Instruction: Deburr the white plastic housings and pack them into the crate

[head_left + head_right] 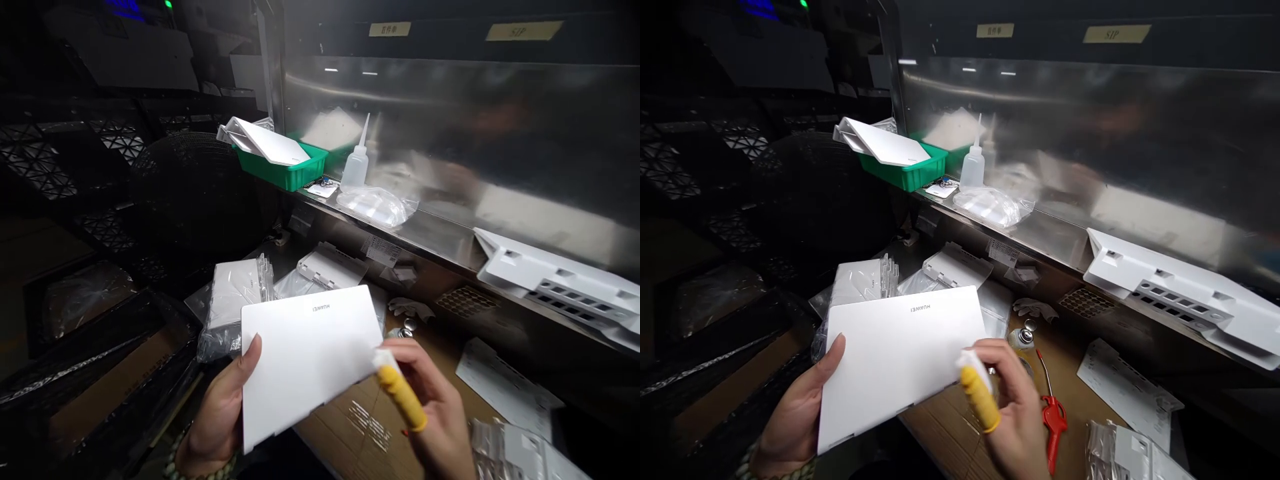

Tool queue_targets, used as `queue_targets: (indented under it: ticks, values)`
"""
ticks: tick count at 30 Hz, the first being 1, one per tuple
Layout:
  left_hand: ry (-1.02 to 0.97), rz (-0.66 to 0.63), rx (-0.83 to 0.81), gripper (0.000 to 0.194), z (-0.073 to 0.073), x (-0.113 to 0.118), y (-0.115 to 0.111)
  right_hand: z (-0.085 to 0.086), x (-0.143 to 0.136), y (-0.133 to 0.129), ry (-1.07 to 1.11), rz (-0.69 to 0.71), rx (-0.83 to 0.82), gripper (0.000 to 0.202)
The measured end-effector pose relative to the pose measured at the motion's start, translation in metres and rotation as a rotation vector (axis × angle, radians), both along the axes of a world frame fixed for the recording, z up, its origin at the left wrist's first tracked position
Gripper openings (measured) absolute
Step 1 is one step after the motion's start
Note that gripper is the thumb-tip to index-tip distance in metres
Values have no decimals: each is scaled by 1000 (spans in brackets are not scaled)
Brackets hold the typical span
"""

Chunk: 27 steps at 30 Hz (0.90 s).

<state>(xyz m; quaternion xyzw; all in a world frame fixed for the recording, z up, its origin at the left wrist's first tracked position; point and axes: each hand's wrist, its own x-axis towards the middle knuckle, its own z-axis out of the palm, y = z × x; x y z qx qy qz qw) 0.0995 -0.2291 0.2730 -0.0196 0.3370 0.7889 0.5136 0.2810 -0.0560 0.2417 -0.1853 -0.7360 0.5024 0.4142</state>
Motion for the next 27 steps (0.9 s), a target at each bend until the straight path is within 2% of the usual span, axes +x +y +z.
queue_targets:
  ticks: [2, 4, 8, 13, 18, 27]
  values:
    - [27, -36, 43, 75, 5, 10, 1, 22, -16, -28, 51, 64, 85, 11]
    - [39, -72, 59, 76, 10, 20, 2, 31, -27, -44, 56, 79, 131, 12]
    - [74, -104, 71, 70, 17, 37, 2, 25, -29, -53, 71, 44, 196, 18]
    - [111, -34, 20, 52, 17, 49, 5, 20, -20, -54, 33, -15, 248, 15]
    - [151, -87, 13, 49, 16, 55, 2, 22, -16, -54, 50, -42, 268, 17]
    - [207, -97, -14, 57, 19, 64, 0, 21, -13, -63, 65, -78, 110, 17]
